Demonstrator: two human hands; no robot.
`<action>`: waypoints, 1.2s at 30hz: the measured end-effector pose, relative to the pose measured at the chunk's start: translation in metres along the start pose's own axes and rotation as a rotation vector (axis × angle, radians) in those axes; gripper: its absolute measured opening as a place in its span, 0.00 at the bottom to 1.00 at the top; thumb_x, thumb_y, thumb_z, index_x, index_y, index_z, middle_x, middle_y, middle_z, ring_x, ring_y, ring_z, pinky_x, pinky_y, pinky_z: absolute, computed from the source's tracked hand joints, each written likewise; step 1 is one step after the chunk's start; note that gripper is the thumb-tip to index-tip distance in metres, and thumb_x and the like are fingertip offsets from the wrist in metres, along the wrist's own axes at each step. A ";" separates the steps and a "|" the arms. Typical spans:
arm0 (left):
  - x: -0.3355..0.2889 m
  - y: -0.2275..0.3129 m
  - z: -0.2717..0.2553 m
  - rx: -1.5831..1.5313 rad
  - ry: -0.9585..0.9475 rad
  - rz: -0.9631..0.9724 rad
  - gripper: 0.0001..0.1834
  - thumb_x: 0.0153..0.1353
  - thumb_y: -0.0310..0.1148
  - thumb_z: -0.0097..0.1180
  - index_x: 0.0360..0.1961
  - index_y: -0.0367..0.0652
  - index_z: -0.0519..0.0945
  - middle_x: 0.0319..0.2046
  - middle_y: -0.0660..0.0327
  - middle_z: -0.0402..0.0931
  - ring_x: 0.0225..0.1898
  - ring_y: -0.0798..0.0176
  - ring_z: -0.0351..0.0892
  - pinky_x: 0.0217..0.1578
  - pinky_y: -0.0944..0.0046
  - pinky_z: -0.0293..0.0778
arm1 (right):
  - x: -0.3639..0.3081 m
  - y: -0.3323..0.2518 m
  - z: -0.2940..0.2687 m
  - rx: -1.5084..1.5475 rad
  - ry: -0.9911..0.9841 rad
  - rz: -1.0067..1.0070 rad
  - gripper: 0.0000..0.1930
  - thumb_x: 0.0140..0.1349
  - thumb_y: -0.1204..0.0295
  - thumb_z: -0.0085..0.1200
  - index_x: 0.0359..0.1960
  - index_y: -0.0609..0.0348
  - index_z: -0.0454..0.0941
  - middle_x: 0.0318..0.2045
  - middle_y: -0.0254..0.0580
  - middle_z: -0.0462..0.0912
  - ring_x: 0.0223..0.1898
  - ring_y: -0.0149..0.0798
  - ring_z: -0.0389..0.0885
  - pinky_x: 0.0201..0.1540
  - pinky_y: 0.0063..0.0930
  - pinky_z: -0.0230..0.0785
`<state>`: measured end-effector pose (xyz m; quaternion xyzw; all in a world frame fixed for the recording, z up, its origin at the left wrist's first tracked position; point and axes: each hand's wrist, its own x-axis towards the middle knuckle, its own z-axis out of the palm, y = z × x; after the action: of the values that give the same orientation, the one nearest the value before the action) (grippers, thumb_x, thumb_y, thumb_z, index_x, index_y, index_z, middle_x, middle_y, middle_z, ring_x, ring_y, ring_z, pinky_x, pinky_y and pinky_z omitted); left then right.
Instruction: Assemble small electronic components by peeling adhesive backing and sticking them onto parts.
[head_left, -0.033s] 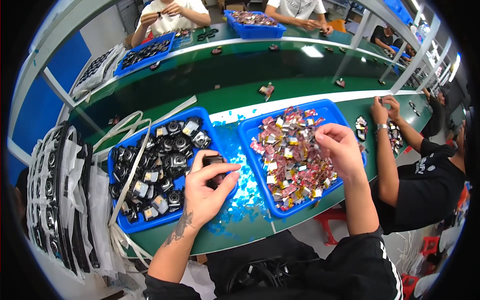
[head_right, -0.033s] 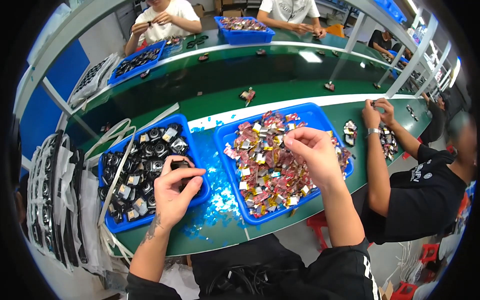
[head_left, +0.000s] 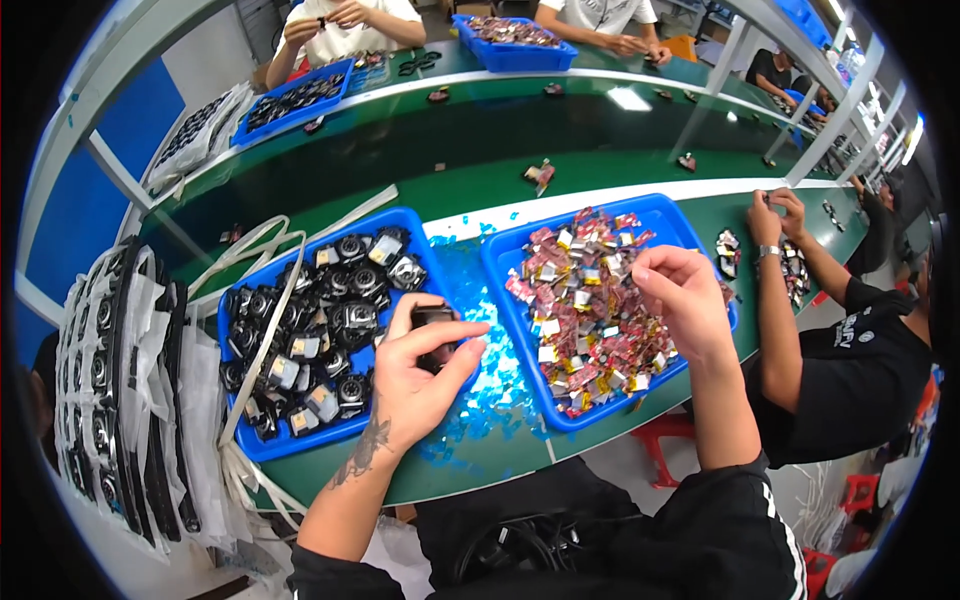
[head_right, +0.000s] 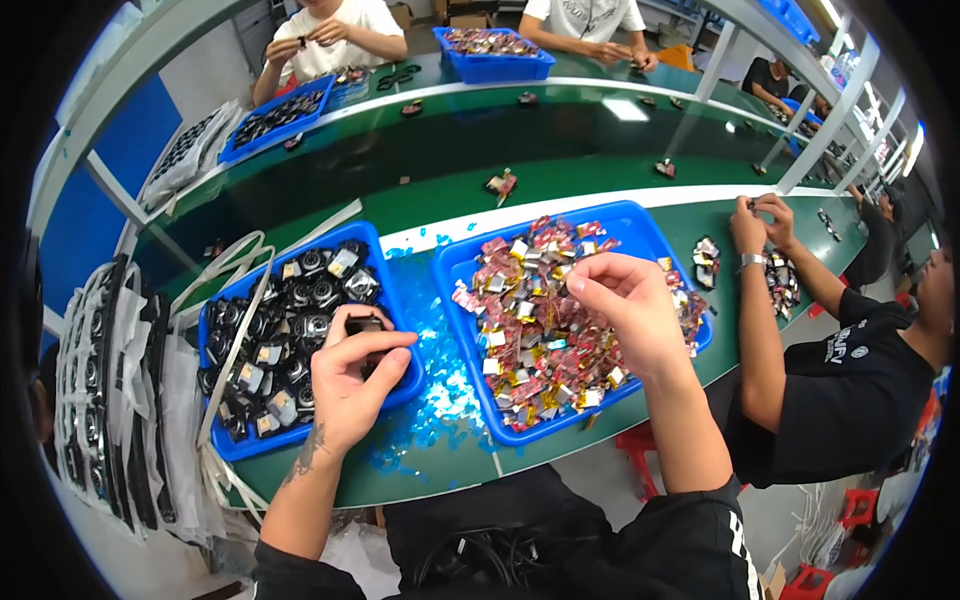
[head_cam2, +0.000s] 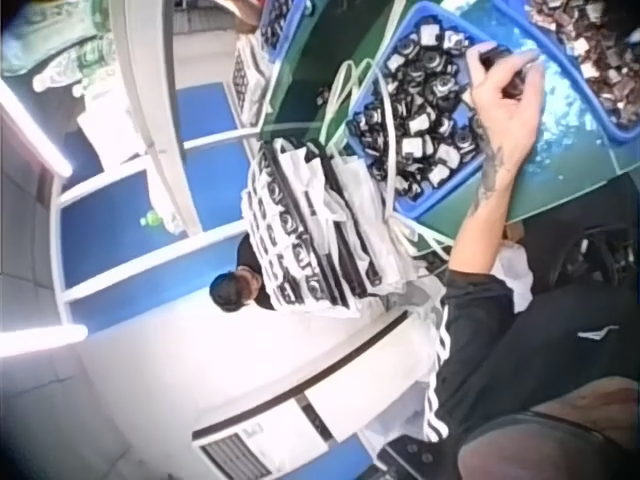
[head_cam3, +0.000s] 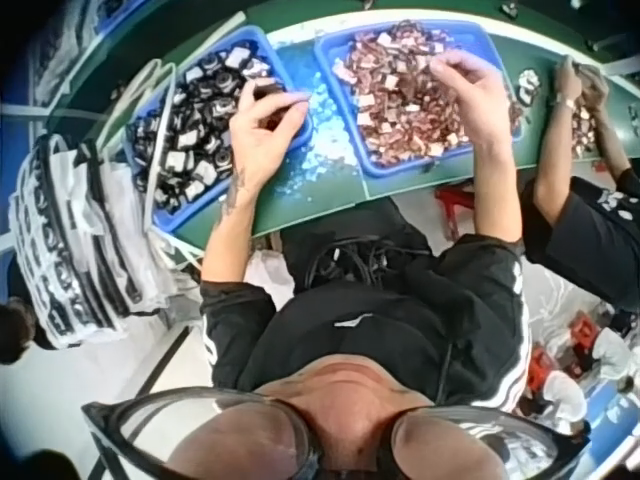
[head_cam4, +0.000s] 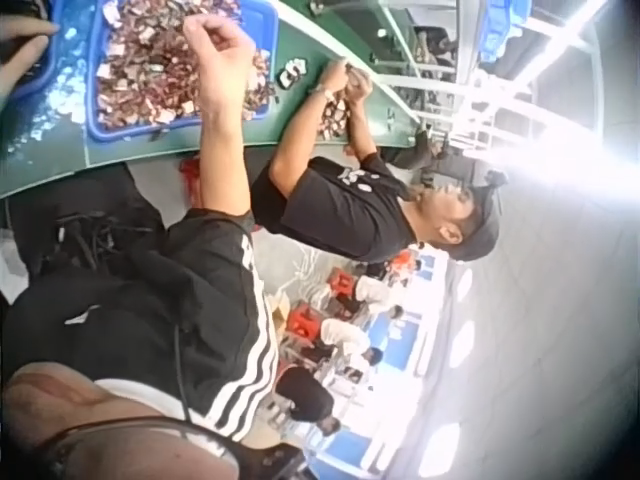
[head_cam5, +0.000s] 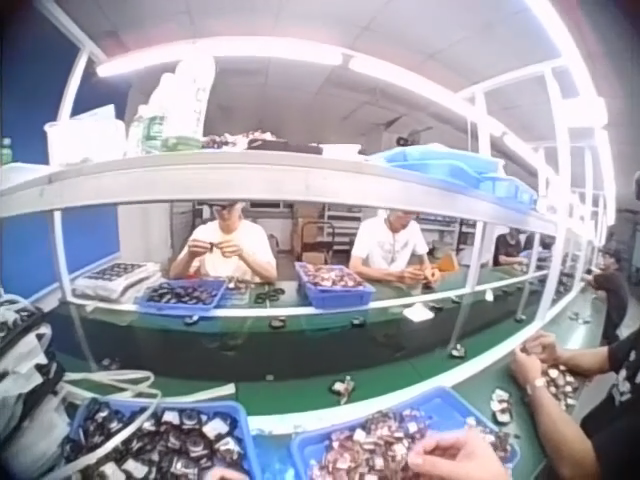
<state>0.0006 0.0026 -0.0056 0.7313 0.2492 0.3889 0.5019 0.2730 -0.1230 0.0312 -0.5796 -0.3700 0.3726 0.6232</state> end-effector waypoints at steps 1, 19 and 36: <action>0.000 0.000 0.000 0.012 -0.001 0.018 0.10 0.53 0.25 0.66 0.38 0.45 0.87 0.42 0.63 0.70 0.29 0.75 0.71 0.31 0.75 0.70 | -0.002 -0.003 0.010 0.012 -0.012 0.013 0.05 0.59 0.75 0.61 0.34 0.63 0.81 0.27 0.30 0.81 0.25 0.18 0.72 0.27 0.12 0.61; -0.004 0.003 0.003 -0.366 -0.105 -0.048 0.07 0.56 0.26 0.66 0.36 0.37 0.85 0.38 0.61 0.75 0.37 0.73 0.73 0.32 0.75 0.72 | -0.010 -0.008 0.095 0.196 -0.291 0.092 0.05 0.64 0.75 0.57 0.37 0.64 0.76 0.30 0.29 0.78 0.28 0.17 0.71 0.28 0.12 0.62; -0.008 0.000 -0.001 -0.663 -0.041 -0.078 0.04 0.60 0.24 0.57 0.35 0.35 0.79 0.41 0.54 0.72 0.30 0.68 0.74 0.31 0.69 0.72 | -0.008 -0.003 0.089 -0.062 -0.051 -0.132 0.03 0.64 0.78 0.55 0.35 0.63 0.75 0.29 0.28 0.77 0.30 0.18 0.73 0.33 0.14 0.65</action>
<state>-0.0045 -0.0034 -0.0078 0.5254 0.1269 0.4146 0.7320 0.1898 -0.0903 0.0392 -0.5633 -0.4344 0.3336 0.6186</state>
